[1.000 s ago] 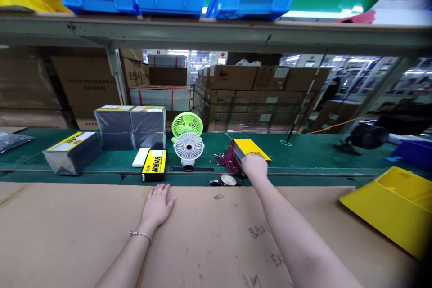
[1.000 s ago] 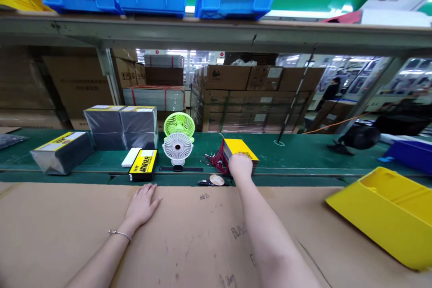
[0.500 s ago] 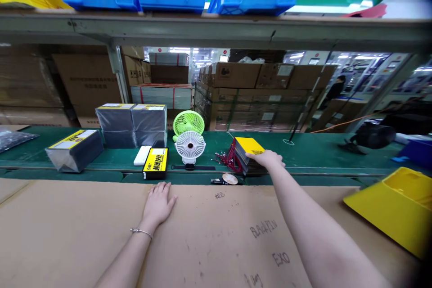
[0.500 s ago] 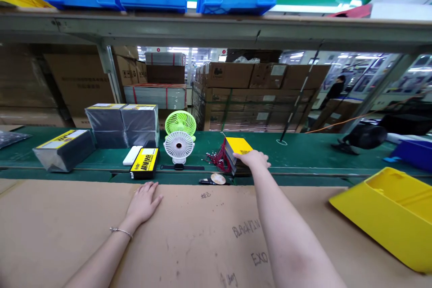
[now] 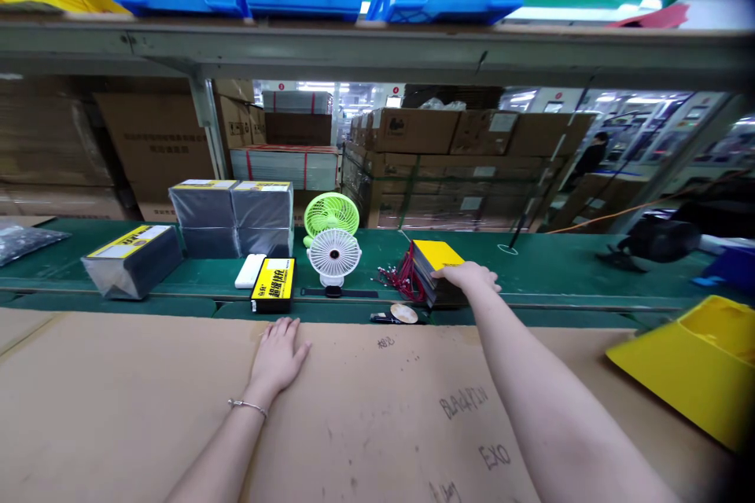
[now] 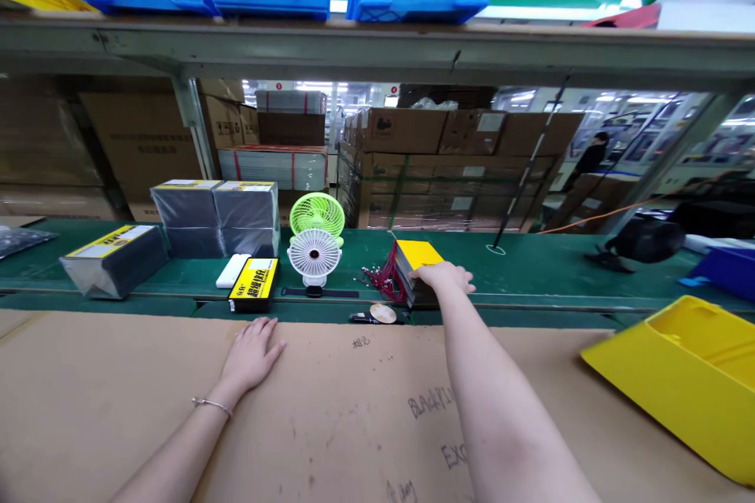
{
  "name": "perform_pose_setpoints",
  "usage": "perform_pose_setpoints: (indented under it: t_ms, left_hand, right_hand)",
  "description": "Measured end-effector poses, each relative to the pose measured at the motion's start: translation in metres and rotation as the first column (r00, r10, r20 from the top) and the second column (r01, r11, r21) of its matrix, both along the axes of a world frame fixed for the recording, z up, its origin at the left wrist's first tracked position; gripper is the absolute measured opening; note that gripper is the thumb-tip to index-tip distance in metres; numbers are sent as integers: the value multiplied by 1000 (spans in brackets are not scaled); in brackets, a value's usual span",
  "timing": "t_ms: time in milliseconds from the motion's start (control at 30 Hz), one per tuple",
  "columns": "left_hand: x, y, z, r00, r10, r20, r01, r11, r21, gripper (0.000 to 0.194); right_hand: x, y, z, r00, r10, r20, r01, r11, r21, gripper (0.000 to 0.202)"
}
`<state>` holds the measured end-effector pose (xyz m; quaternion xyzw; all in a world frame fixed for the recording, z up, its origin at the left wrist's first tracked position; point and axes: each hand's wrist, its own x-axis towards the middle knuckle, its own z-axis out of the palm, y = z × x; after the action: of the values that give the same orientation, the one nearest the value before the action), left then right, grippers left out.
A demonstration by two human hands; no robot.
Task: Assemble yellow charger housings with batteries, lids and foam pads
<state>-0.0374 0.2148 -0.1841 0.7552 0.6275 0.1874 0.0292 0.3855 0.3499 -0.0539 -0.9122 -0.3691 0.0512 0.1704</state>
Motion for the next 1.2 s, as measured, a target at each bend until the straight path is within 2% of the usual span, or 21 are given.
perform_pose_setpoints:
  t_ms: [300, 500, 567, 700, 800, 933, 1200]
  left_hand:
    - [0, 1, -1, 1000, -1, 2, 1, 1000, -1, 56]
    - [-1, 1, -1, 1000, -1, 6, 1, 1000, -4, 57]
    - [-1, 1, -1, 1000, -3, 6, 3, 1000, -2, 56]
    - [-1, 1, -1, 1000, -4, 8, 4, 1000, 2, 56]
    - [-1, 1, -1, 1000, -6, 11, 6, 1000, 4, 55]
    - [-1, 0, 0, 1000, -13, 12, 13, 1000, 11, 54]
    - [-1, 1, 0, 1000, -12, 14, 12, 1000, 17, 55]
  right_hand:
    - [-5, -9, -7, 1000, 15, 6, -16, 994, 108, 90]
    - [-11, -12, -8, 998, 64, 26, -66, 988, 138, 86]
    - [-11, -12, -8, 998, 59, 28, -63, 988, 140, 91]
    - [-2, -8, -5, 1000, 10, -9, -9, 998, 68, 111]
    - [7, -5, -5, 999, 2, -39, -2, 1000, 3, 106]
    - [12, 1, -7, 1000, 11, -14, -11, 1000, -3, 97]
    - [15, 4, -5, 996, 85, 17, -84, 996, -9, 97]
